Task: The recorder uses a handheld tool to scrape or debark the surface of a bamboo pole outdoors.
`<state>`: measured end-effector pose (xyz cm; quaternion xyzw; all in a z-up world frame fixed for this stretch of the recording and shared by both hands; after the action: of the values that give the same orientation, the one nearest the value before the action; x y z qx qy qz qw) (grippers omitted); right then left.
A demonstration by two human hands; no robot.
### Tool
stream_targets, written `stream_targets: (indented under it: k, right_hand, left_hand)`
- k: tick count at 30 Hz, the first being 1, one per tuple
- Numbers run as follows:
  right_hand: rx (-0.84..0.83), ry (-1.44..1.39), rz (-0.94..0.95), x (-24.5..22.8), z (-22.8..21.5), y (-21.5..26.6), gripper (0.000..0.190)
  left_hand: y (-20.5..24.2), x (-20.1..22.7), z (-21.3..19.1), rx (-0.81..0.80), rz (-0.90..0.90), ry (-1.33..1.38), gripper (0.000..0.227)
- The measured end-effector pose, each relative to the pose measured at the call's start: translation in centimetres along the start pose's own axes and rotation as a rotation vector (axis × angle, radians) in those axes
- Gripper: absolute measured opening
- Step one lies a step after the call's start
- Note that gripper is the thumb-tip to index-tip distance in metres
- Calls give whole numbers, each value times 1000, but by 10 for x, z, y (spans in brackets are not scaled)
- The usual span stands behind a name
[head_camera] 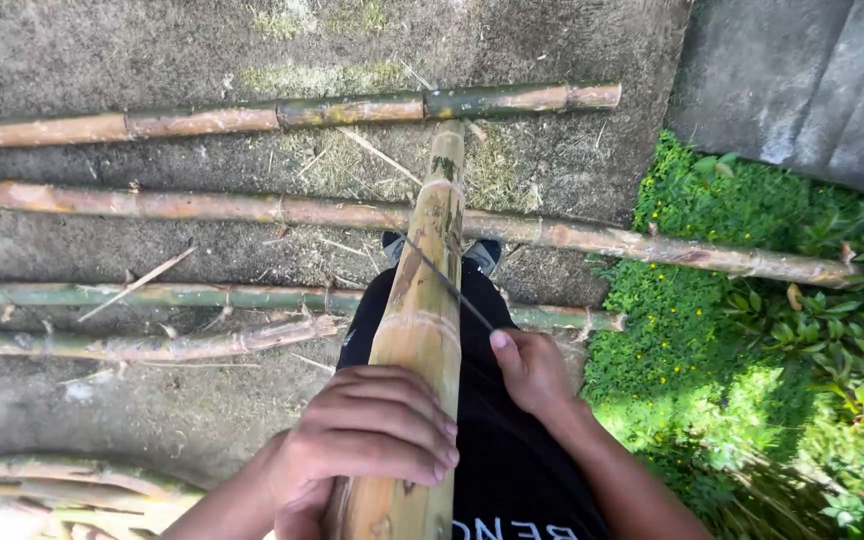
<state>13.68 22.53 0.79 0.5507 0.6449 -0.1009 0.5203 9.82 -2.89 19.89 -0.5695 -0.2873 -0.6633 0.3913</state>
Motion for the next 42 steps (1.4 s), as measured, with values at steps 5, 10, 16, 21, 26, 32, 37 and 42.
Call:
stream_targets:
  k: [5, 10, 16, 21, 26, 32, 37, 42]
  right_hand:
    - [-12, -29, -131, -17, -19, 12, 65]
    - [102, 69, 102, 2, -8, -20, 65]
    - [210, -86, 184, 9, 43, -7, 65]
    - [316, -126, 192, -34, 82, -10, 61]
    - [419, -189, 282, -64, 128, -11, 64]
    - [379, -315, 409, -66, 157, -22, 71]
    - [328, -171, 350, -68, 125, -30, 76]
    - [215, -78, 452, -55, 94, -18, 75]
  left_hand:
    - [-20, 1, 8, -14, -16, -26, 100]
    - [-39, -6, -6, -67, 38, 9, 97]
    - [-45, 10, -38, -264, -147, -21, 89]
    - [-29, 14, -86, -386, -55, 34, 88]
    - [-4, 20, -125, -438, -91, 19, 90]
    - [65, -4, -147, -201, 85, 19, 79]
    - [123, -43, -171, -119, 19, -96, 46]
    - [71, -17, -137, -225, -224, -213, 63]
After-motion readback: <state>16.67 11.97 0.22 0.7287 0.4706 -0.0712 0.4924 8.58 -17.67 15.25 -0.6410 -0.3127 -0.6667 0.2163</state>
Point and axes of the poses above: each hand's wrist, its own y-axis away from the middle knuckle, its own z-axis out of the palm, x = y × z, the point moved 4 cm from there along -y, towards the middle knuckle, and after that the axes turned 13 degrees about -z, right-handed, at the moved point
